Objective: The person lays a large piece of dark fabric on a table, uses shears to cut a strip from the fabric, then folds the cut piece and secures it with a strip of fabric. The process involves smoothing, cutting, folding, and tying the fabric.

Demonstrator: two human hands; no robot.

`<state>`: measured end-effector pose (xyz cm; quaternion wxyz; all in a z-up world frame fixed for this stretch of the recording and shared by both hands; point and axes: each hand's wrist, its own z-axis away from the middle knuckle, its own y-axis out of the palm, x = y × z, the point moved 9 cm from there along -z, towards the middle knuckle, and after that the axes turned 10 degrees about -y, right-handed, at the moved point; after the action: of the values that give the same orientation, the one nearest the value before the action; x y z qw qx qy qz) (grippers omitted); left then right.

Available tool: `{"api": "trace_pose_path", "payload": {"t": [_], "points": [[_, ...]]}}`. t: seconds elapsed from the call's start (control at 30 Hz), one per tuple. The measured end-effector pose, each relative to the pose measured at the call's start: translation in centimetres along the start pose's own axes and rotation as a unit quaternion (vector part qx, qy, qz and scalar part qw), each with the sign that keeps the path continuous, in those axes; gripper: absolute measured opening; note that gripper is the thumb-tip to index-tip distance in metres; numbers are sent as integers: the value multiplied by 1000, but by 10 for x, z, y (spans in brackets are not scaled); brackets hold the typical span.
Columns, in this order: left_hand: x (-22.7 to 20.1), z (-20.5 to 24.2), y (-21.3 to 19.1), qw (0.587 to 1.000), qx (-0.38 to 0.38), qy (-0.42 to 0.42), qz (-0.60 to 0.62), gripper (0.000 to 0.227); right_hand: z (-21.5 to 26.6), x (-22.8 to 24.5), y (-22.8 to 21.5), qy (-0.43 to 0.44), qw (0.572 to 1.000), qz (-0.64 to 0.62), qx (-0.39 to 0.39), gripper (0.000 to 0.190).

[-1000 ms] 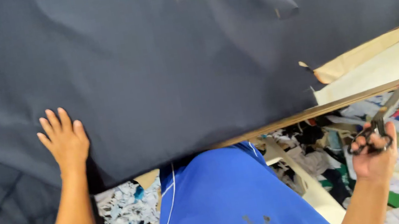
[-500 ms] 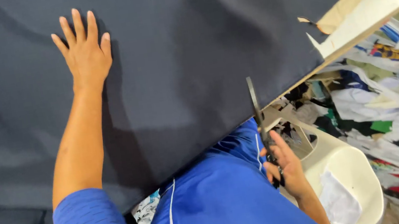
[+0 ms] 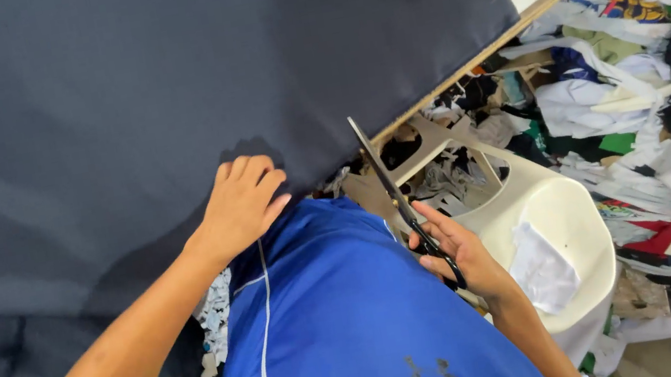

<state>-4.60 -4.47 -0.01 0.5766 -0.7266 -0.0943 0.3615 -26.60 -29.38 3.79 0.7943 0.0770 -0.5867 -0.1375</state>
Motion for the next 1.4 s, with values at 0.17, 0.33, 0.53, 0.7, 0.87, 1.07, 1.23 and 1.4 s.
{"api": "trace_pose_path", "payload": {"t": [0.17, 0.33, 0.53, 0.7, 0.87, 1.07, 1.23, 1.4], "points": [[0, 49, 14, 992, -102, -18, -75, 42, 22, -14, 5, 7, 992, -79, 98, 84], [-10, 45, 5, 988, -144, 5, -54, 26, 25, -14, 19, -14, 986, -46, 162, 82], [50, 25, 29, 971, -18, -201, 129, 8, 28, -23, 39, 0, 971, -115, 209, 91], [70, 27, 38, 917, 30, -335, 215, 7, 16, -23, 63, -1, 967, -68, 245, 91], [33, 35, 26, 985, -91, -124, 82, 5, -1, -40, 74, -16, 961, 70, 266, 95], [-18, 60, 2, 985, -161, -27, -63, 50, -16, -76, 80, 28, 968, 101, 229, 94], [-27, 69, 0, 972, -215, 12, -94, 23, -18, -105, 81, 46, 980, 96, 169, 78], [-32, 69, -11, 964, -246, 18, -96, 19, -21, -105, 89, 56, 988, 77, 123, 61]]}}
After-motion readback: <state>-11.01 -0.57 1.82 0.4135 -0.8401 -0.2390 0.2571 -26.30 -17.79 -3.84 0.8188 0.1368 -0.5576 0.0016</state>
